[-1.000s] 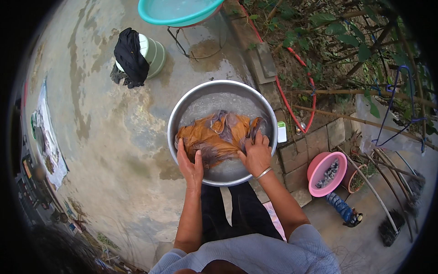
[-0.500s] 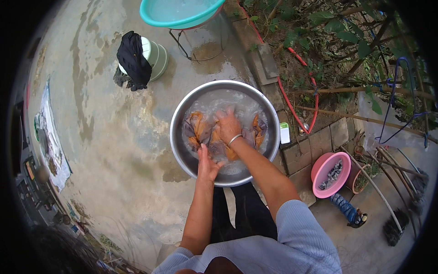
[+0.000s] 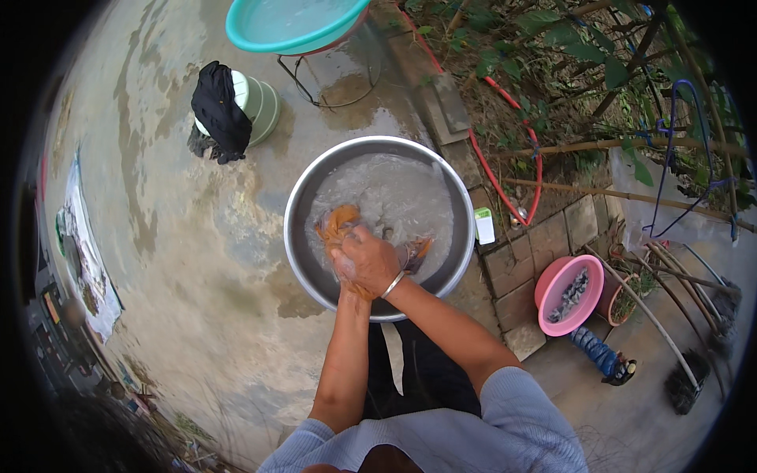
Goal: The person washes clothes by hand in a metal basin, applying soap and scrubbing the fabric. They then rinse the clothes in a pink basin and a blue basin before hanging them on a clothesline to dry.
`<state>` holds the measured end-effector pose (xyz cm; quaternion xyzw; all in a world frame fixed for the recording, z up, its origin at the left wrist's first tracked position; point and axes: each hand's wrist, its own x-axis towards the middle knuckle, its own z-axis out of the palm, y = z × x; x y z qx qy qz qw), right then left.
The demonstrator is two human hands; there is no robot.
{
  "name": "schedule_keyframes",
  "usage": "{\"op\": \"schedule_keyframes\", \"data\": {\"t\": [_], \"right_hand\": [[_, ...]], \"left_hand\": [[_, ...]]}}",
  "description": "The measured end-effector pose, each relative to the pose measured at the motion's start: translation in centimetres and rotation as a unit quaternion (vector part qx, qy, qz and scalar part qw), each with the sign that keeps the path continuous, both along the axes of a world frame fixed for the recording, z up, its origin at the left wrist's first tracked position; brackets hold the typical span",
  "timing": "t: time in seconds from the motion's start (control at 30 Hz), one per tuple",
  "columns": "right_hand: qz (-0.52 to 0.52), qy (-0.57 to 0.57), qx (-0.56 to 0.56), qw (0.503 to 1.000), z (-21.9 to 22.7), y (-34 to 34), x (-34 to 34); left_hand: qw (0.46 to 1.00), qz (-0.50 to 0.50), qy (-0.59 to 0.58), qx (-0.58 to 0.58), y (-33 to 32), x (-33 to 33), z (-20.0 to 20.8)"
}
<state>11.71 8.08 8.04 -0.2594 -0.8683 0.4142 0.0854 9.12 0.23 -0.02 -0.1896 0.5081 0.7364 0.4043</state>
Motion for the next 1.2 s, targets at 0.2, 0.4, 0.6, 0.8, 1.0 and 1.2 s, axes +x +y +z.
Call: {"op": "schedule_keyframes", "data": {"t": [0.2, 0.4, 0.6, 0.8, 1.0, 1.2], "right_hand": [[-0.218, 0.033, 0.033, 0.975, -4.7, 4.3, 1.7], [-0.140, -0.156, 0.141, 0.968, -2.0, 6.0, 6.0], [-0.006, -0.268, 0.093, 0.959, -2.5, 6.2, -2.1], [0.077, -0.125, -0.095, 0.985, -5.8, 1.7, -1.4], [0.067, -0.009, -0.158, 0.985, 2.0, -3.2, 0.9], [0.077, 0.049, 0.006, 0.996, 0.6, -2.7, -0.4]], "left_hand": [[0.979, -0.009, 0.139, -0.148, -0.4, -0.5, 6.7], [0.786, -0.171, 0.462, -0.374, -4.1, -1.3, 9.0], [0.890, -0.180, 0.293, -0.299, -4.8, 1.2, 6.5], [0.995, 0.025, -0.096, 0.012, -1.7, -2.7, 2.8], [0.974, 0.077, -0.184, 0.106, -0.7, -4.9, 3.4], [0.994, 0.070, -0.084, 0.010, -1.2, -1.9, 1.6]]}}
